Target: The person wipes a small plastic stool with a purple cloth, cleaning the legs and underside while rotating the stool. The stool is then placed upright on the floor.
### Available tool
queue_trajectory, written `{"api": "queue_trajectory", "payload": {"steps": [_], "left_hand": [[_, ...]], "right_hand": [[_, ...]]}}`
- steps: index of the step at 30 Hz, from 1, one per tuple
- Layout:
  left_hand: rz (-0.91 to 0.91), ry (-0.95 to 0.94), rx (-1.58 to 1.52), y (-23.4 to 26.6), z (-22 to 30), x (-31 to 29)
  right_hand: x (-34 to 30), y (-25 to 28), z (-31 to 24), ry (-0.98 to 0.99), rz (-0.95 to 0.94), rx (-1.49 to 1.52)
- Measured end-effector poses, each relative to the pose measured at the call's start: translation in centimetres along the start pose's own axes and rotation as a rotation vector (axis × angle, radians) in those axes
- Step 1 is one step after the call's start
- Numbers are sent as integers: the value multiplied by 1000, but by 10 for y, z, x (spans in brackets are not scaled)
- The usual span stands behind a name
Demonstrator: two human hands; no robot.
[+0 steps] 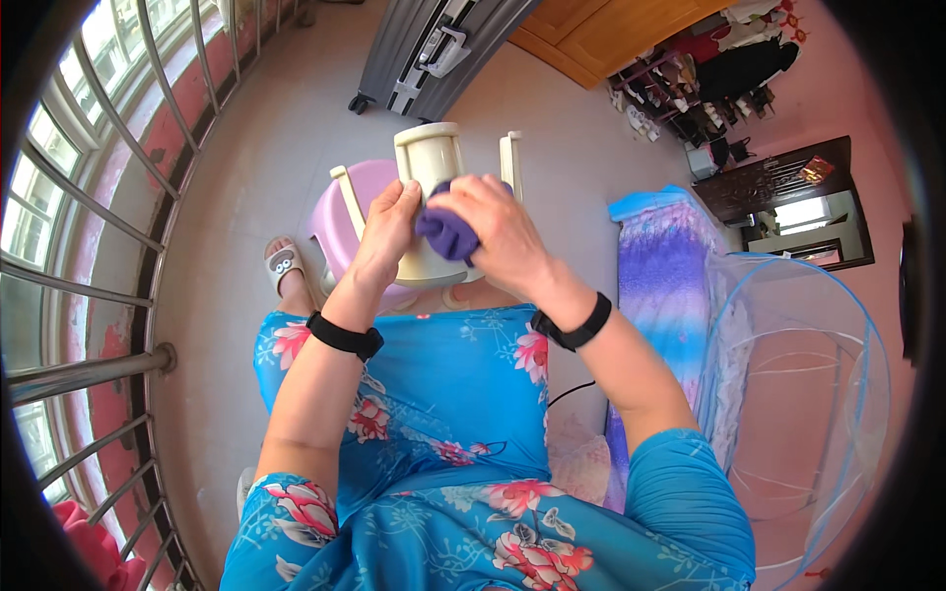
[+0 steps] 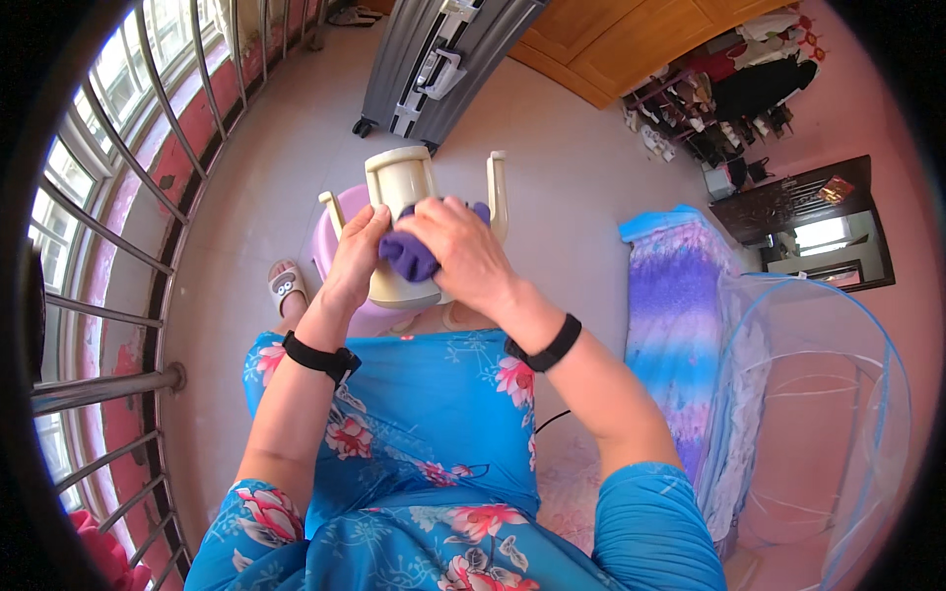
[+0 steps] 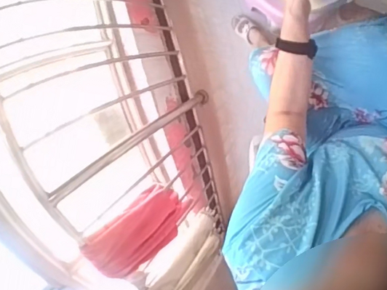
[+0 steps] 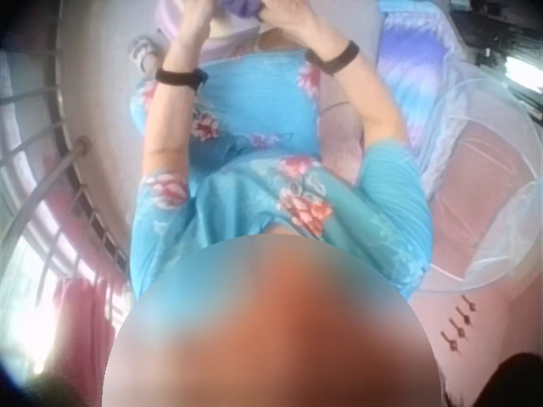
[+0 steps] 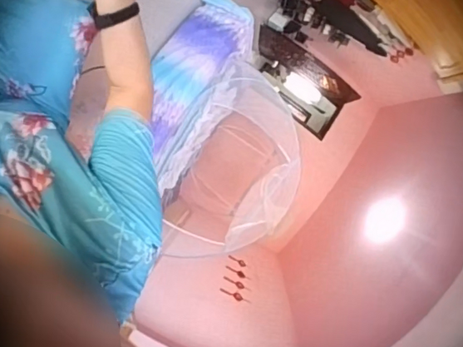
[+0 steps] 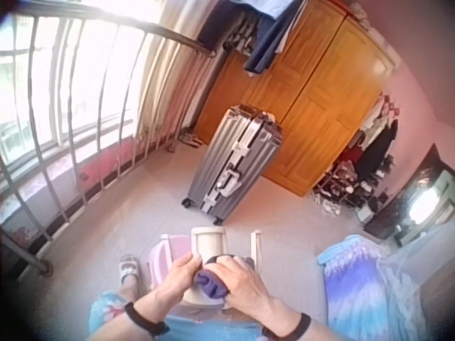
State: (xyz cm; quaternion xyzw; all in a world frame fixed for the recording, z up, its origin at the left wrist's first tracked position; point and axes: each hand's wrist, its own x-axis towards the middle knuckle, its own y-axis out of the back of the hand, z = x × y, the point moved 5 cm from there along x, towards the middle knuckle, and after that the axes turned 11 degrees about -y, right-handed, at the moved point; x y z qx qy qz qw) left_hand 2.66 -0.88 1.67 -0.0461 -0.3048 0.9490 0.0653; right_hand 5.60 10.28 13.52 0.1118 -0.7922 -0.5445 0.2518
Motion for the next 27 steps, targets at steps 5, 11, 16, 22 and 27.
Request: {"api": "queue_trajectory", "payload": {"steps": [5,11,16,22,27], "left_hand": [[-19,2,87,-7,1,-1],[-111,13,165,-8,0,-5],[-212,-54,317,-12,-4,-4],[-209,-135,268,-23,-9,-7],[-180,-197,268,-25,-9,-5]], "right_hand": [[38,8,6,7,129,-156],[28,1,-9,-90,-171,-144],[24,6,-6,-65,-208,-213],[46,6,-3,93,124,-293],[52,-2,-12,19,309,-168]]}}
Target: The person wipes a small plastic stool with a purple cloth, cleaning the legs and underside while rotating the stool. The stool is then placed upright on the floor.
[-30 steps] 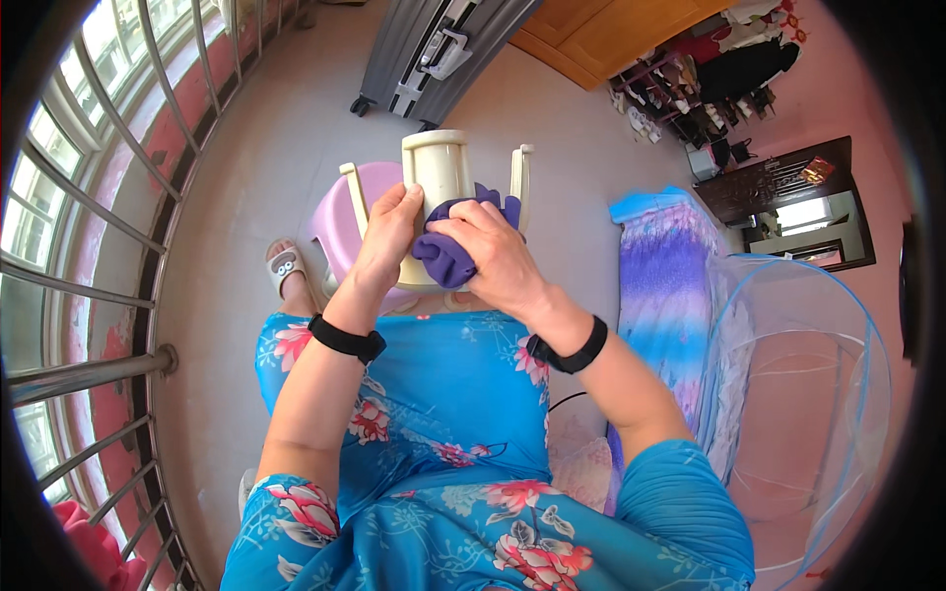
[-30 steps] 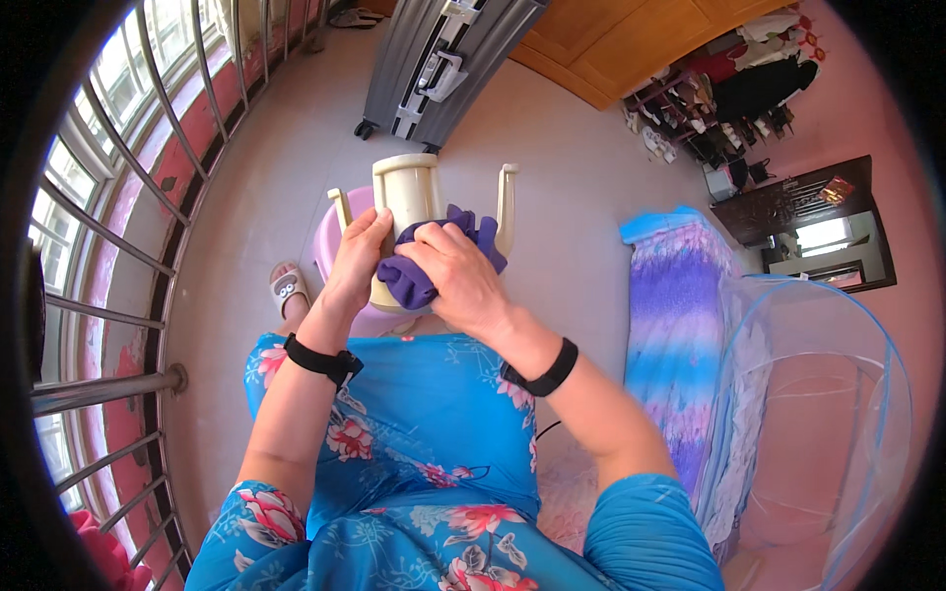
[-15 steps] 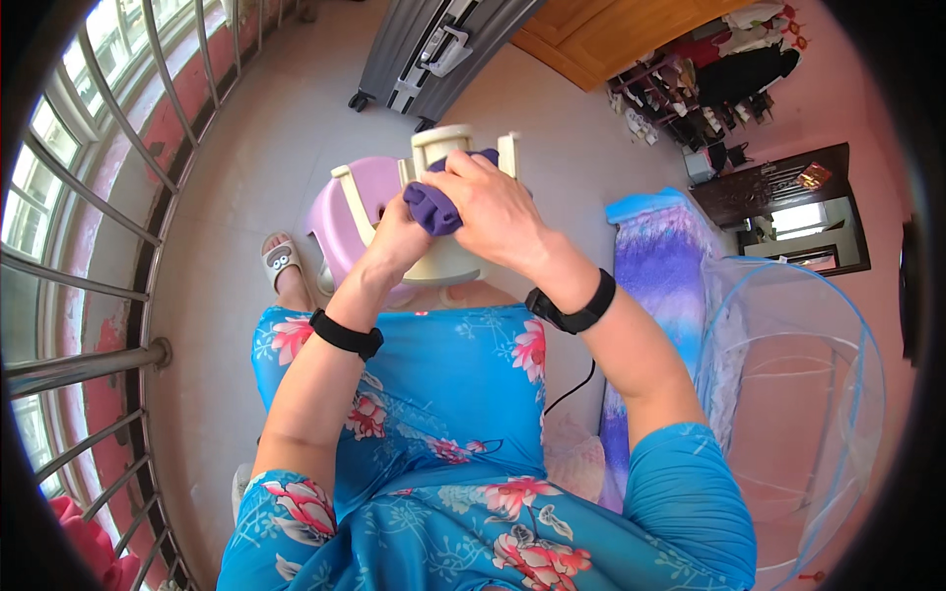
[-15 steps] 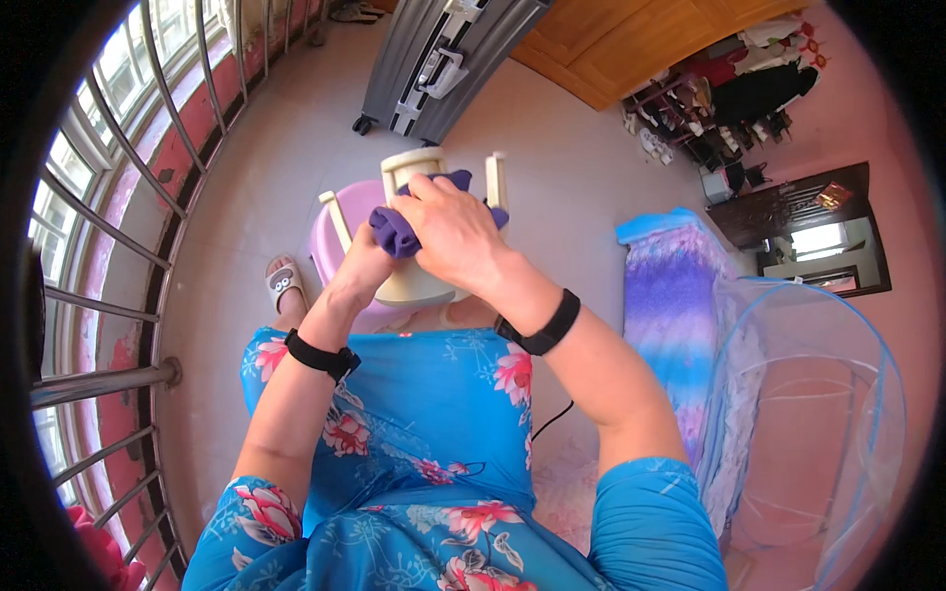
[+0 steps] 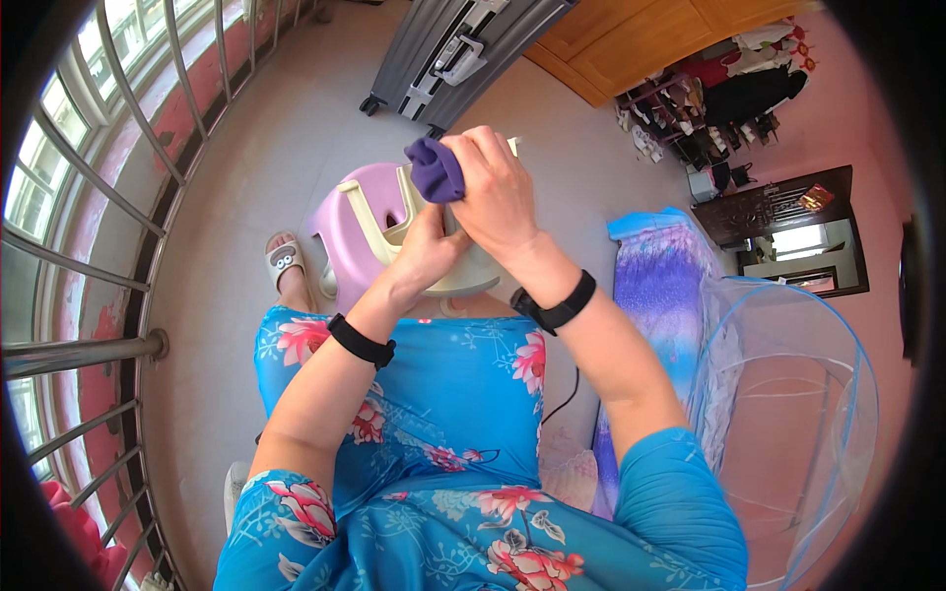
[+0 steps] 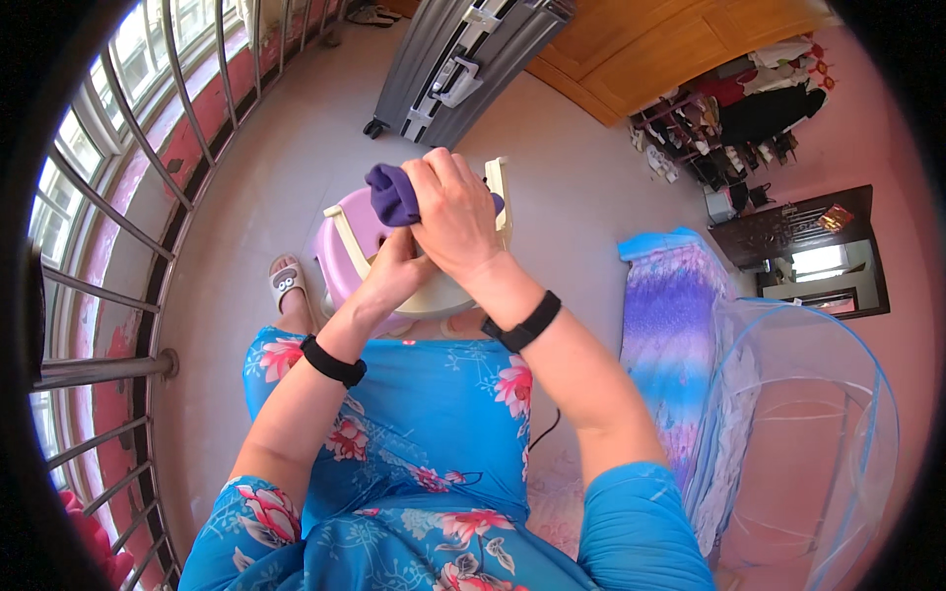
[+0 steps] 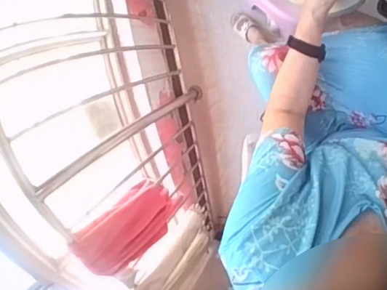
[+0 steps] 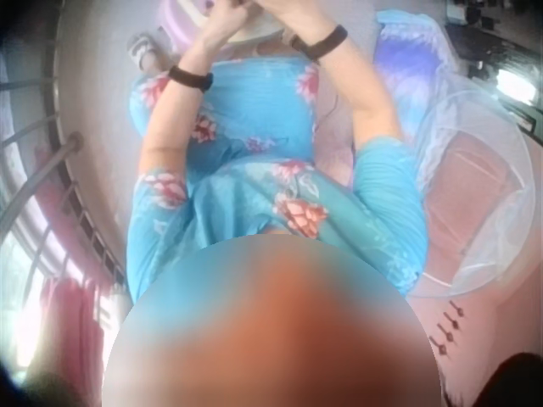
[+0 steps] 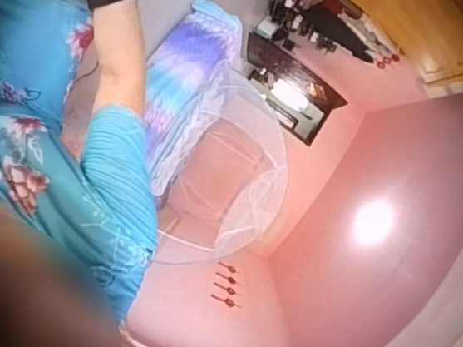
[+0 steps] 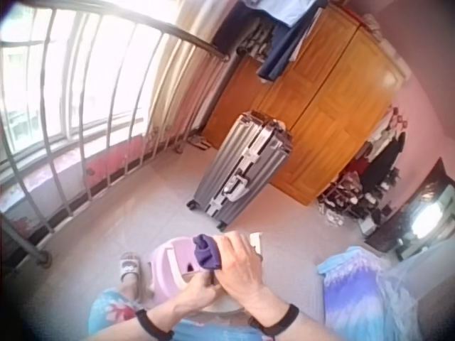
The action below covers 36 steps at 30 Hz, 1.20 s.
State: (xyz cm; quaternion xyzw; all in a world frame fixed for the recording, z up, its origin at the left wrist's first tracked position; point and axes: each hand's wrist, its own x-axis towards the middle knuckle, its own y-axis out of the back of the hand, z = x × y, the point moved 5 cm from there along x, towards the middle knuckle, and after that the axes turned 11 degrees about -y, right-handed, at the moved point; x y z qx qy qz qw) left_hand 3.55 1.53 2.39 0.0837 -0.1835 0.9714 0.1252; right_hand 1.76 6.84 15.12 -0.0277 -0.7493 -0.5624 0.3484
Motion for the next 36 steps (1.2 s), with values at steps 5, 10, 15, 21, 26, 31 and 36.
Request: {"api": "queue_trajectory", "payload": {"steps": [5,10,15,21,26,31,36], "left_hand": [[118,-35,85,2,-3,2],[70,93,145,-6,-14,2],[154,73,-127,-6,-11,-1],[133,-84,67,-4,-2,0],[266,-71,-35,-6,-15,-3],[273,-76,14,-8,-20,3],[248,-44,-58,-3,-14,0]], "right_hand": [[4,-20,7,-229,-46,-126],[0,-16,40,-409,-1,22],[0,12,73,-713,60,246],[2,5,8,-205,59,74],[4,-29,9,-351,45,-44],[7,-22,47,-312,120,215],[7,-19,90,-834,62,840]]}}
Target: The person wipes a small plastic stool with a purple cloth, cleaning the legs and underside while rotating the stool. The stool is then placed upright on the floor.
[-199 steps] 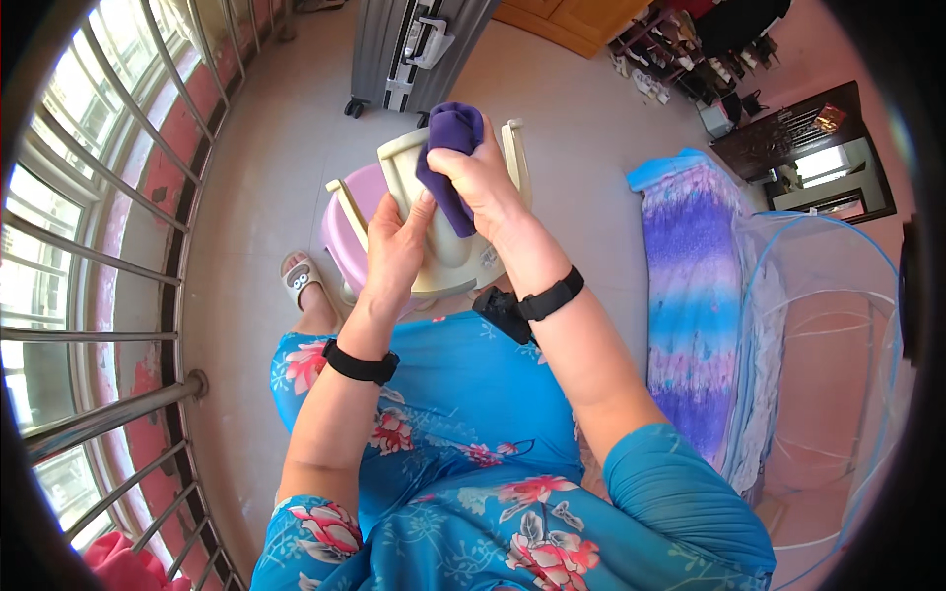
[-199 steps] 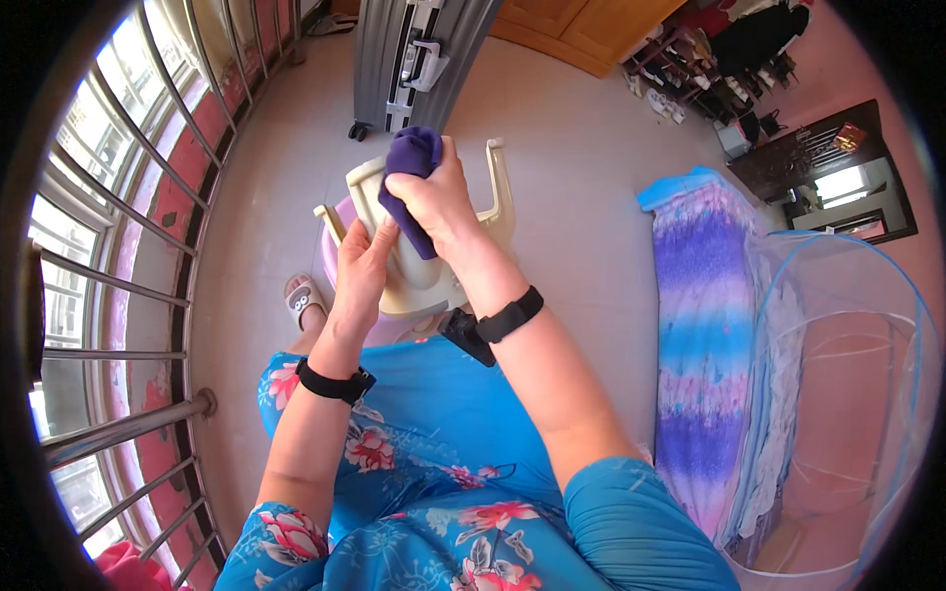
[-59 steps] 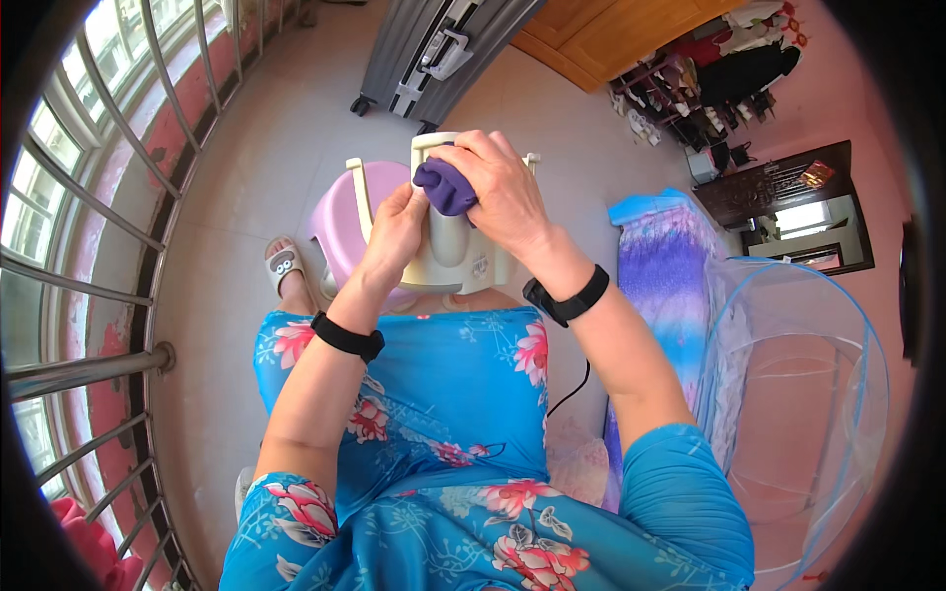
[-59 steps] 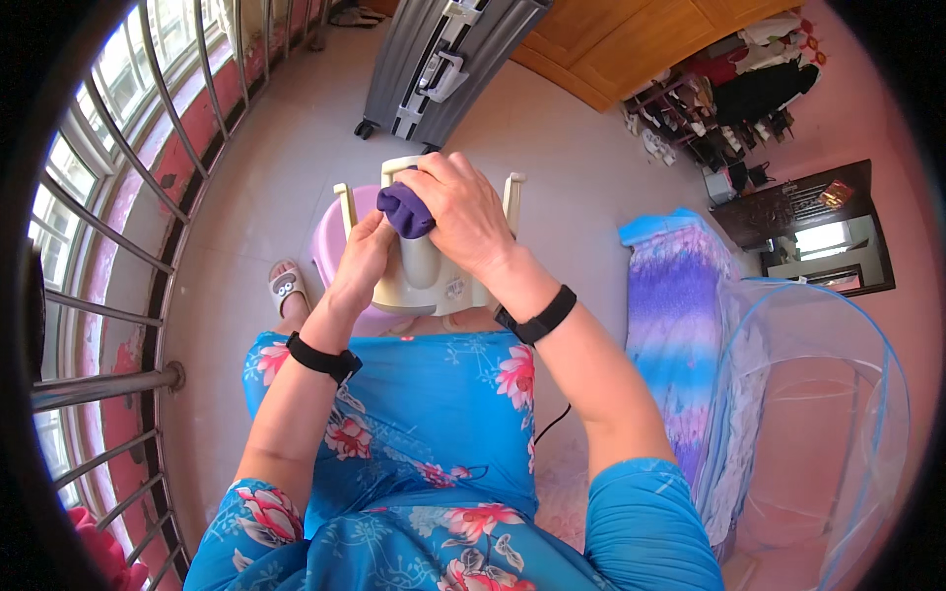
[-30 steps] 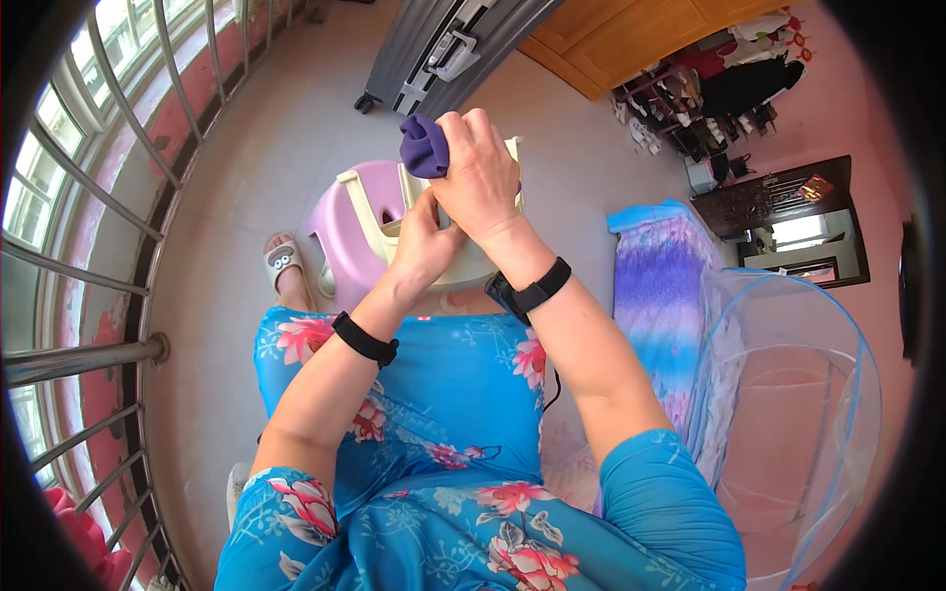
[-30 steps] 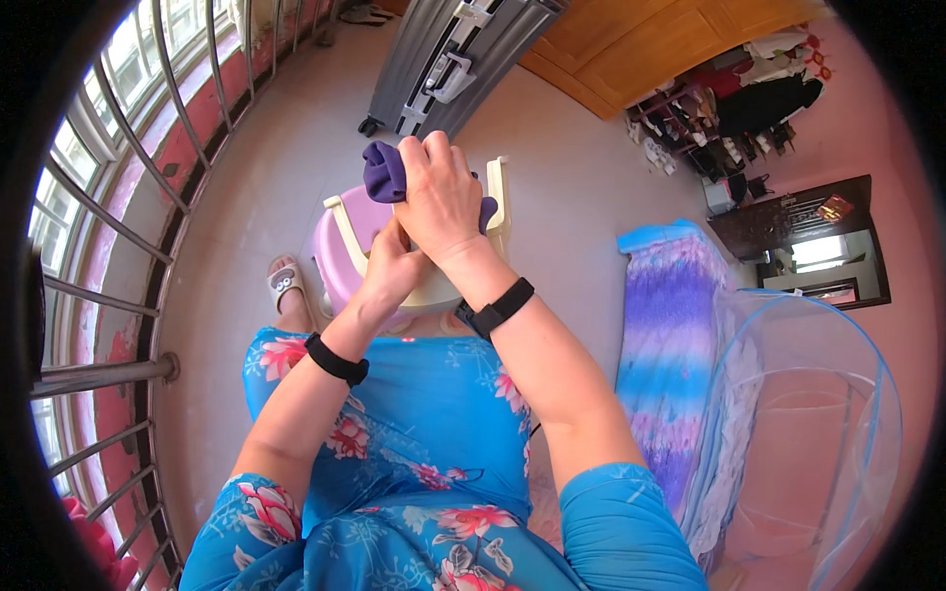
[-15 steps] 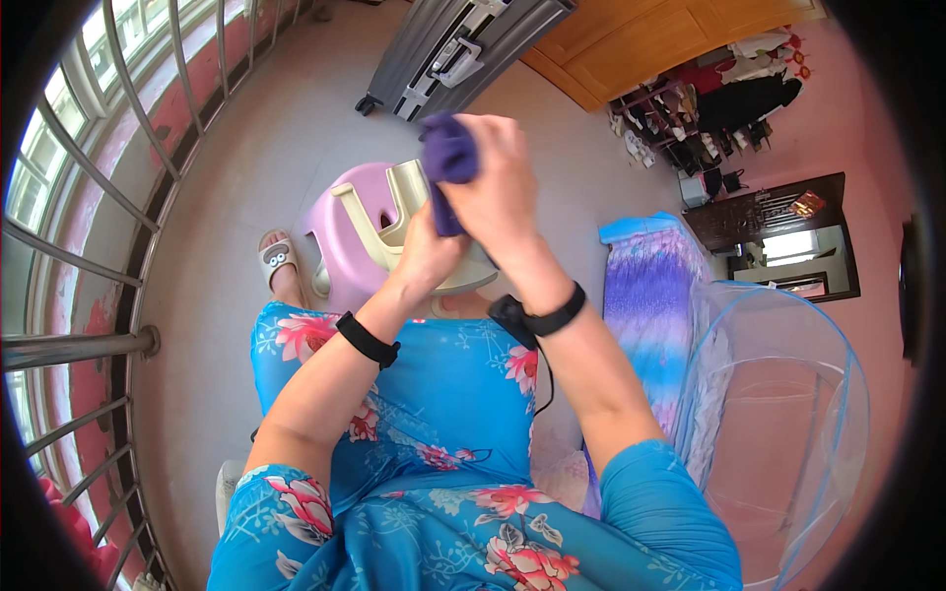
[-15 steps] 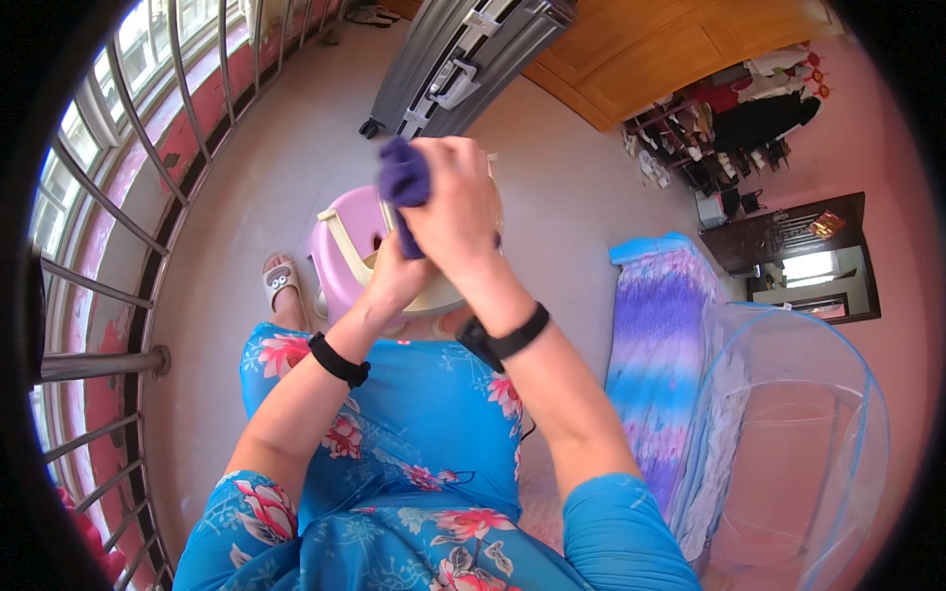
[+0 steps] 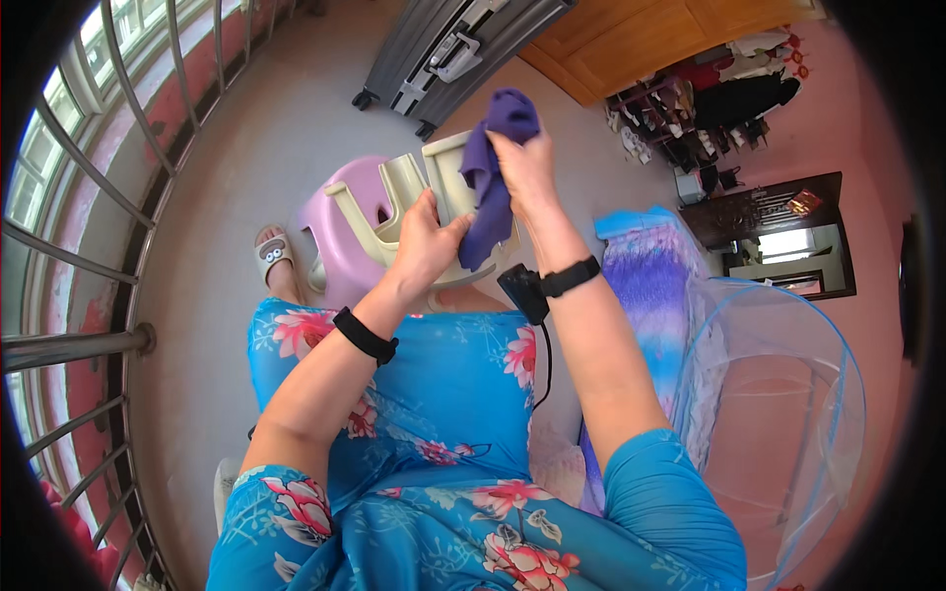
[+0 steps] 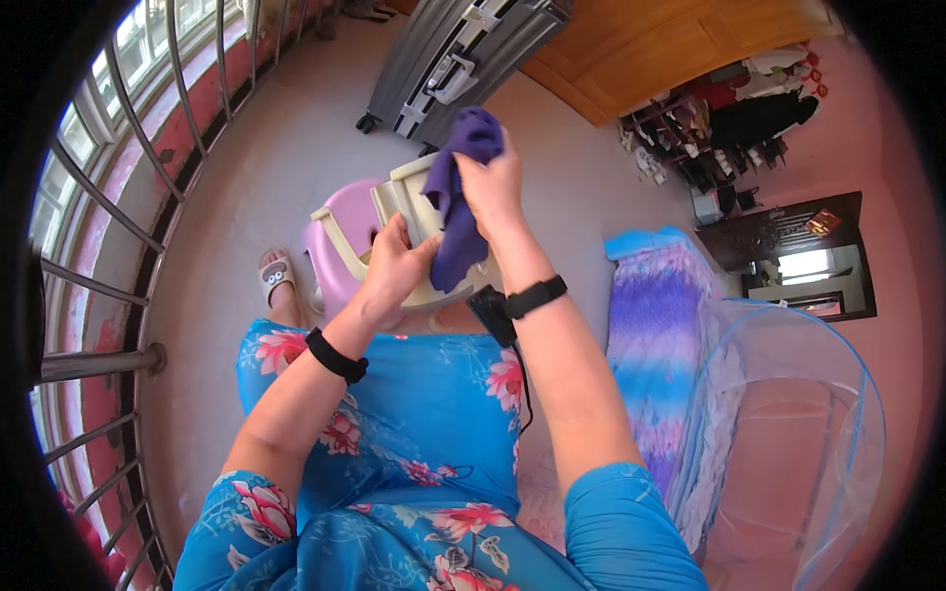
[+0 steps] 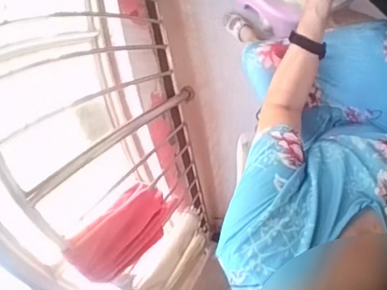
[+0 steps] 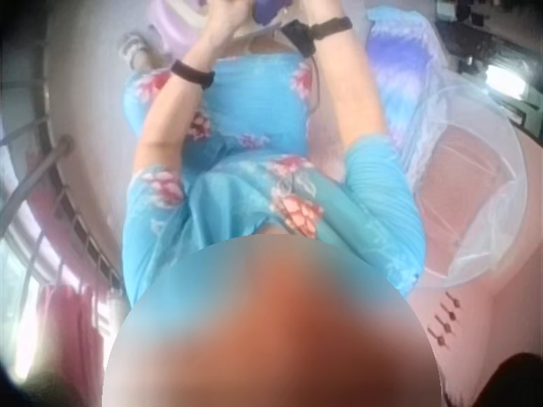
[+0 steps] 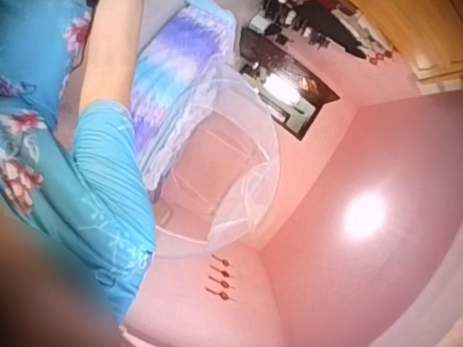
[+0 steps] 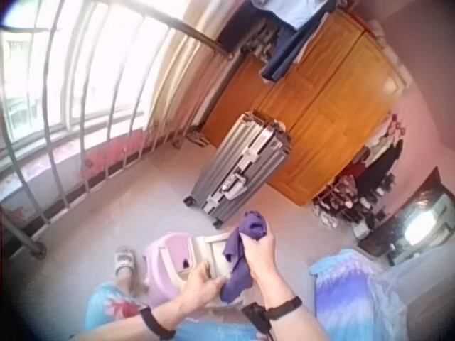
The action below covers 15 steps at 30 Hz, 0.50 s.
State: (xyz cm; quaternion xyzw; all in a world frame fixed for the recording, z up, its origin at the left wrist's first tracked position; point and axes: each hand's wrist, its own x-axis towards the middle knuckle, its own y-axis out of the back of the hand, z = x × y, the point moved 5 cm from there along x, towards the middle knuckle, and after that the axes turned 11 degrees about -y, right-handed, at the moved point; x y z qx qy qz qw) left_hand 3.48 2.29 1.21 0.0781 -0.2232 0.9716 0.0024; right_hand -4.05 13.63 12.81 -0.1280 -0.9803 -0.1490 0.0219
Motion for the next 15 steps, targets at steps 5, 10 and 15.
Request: {"api": "queue_trajectory", "payload": {"steps": [5,10,15], "left_hand": [[-10,42,77,0,-7,0],[62,-69,218,4,-7,4],[-10,94,107,4,8,1]], "right_hand": [[-32,-28,-13,254,-44,-318],[-39,-57,-4,150,9,-737],[-9,-26,16,-98,87,-534]]}}
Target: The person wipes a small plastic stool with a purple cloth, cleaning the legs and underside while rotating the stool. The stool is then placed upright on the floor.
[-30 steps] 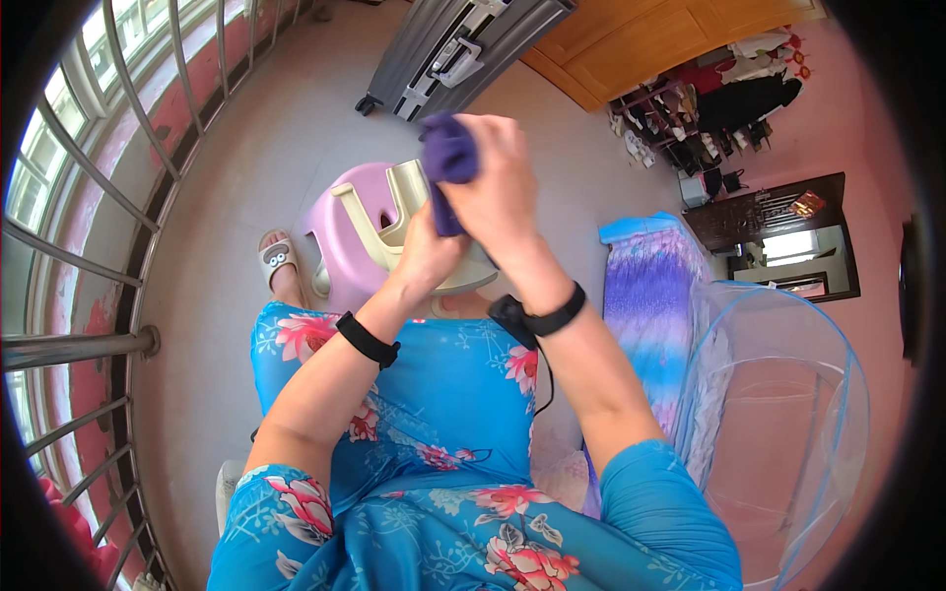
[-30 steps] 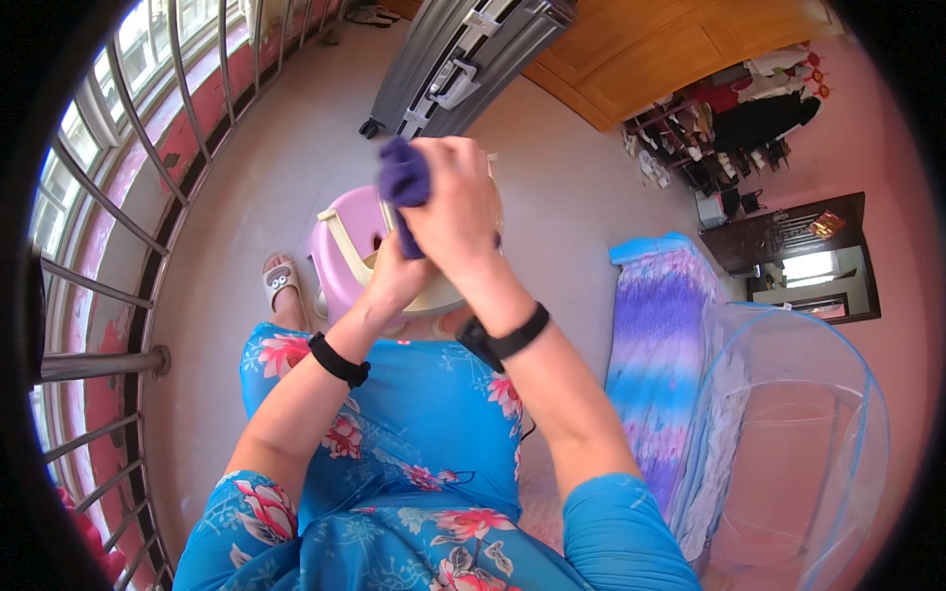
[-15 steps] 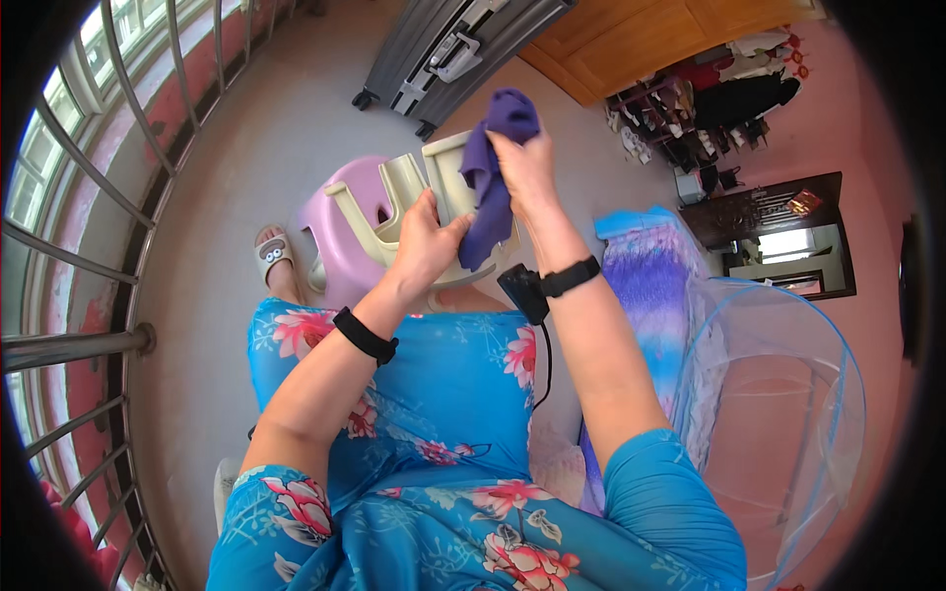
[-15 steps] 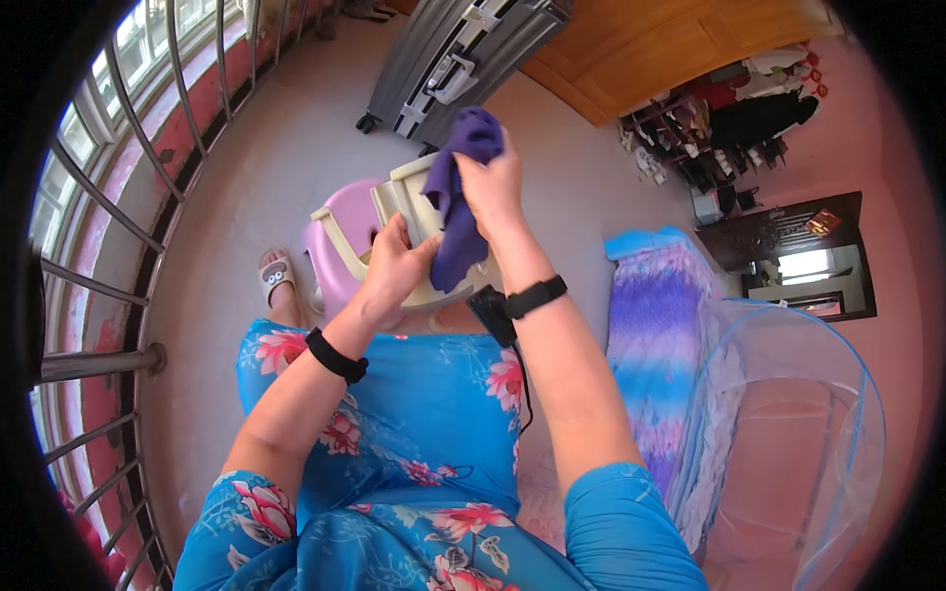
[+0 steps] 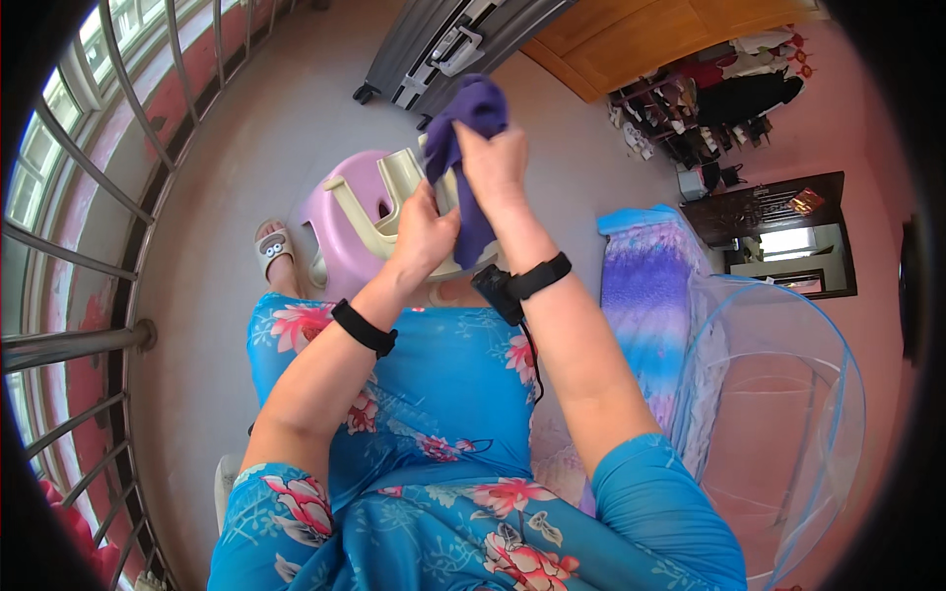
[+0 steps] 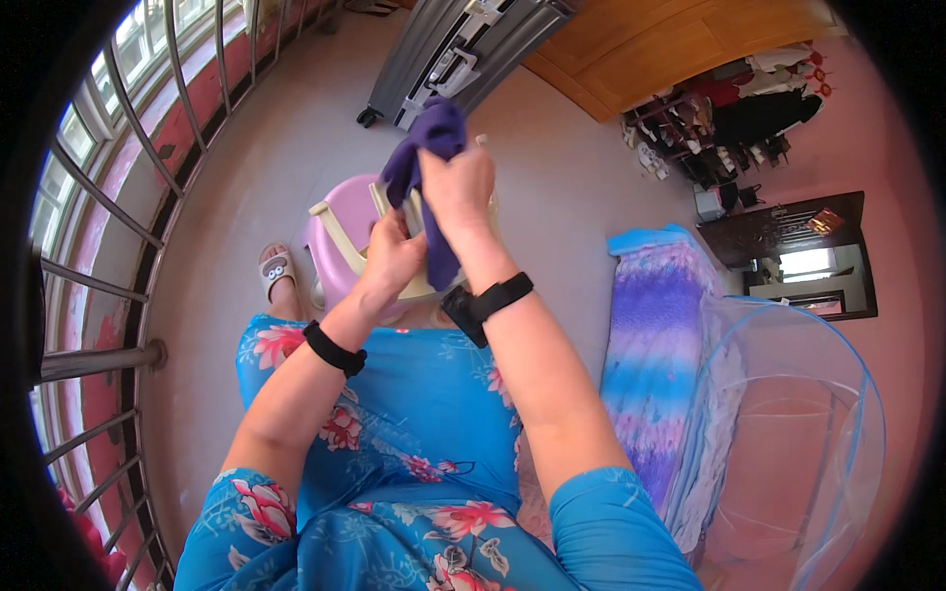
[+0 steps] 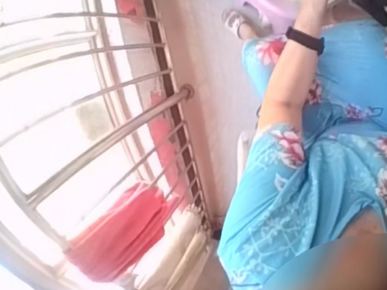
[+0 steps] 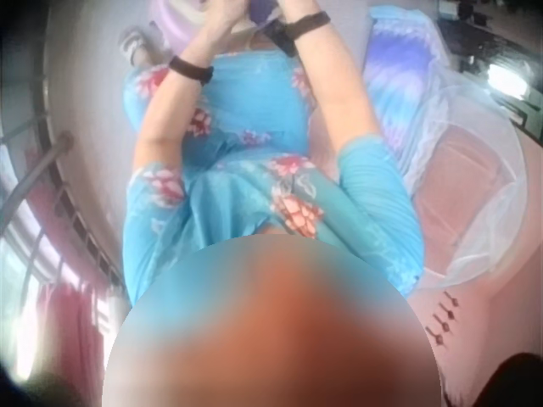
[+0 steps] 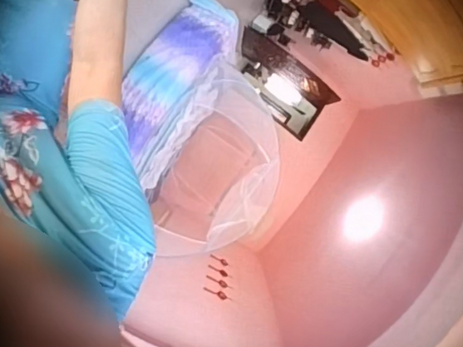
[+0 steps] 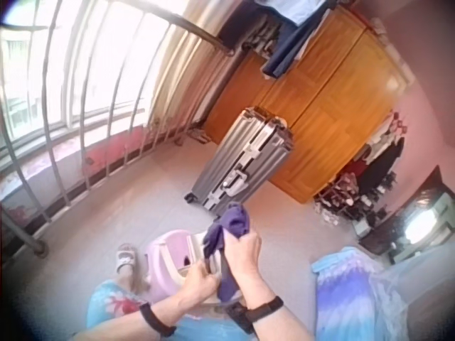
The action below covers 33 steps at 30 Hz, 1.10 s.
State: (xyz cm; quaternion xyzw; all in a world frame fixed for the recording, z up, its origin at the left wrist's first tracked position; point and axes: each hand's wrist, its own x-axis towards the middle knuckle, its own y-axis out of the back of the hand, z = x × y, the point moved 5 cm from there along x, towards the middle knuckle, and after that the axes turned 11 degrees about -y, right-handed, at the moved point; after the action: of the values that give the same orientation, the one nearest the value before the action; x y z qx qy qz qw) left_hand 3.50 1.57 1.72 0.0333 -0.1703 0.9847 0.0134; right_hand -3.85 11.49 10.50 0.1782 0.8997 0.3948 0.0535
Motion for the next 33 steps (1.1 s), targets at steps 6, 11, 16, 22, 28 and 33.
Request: {"api": "queue_trajectory", "payload": {"steps": [6,11,16,22,28,33], "left_hand": [[-181,191,-308,11,11,2],[-236,311,-563,14,-1,15],[-67,314,-643,24,-3,21],[126,369,-705,18,0,22],[99,274,-496,35,-2,27],[97,218,-451,44,-6,31]], "right_hand": [[14,35,22,-86,-101,567],[-25,54,-13,454,-68,243],[-72,20,-21,802,98,-293],[-107,11,16,851,18,-410],[-139,30,94,745,-247,-567],[-93,101,88,318,27,-128]]}}
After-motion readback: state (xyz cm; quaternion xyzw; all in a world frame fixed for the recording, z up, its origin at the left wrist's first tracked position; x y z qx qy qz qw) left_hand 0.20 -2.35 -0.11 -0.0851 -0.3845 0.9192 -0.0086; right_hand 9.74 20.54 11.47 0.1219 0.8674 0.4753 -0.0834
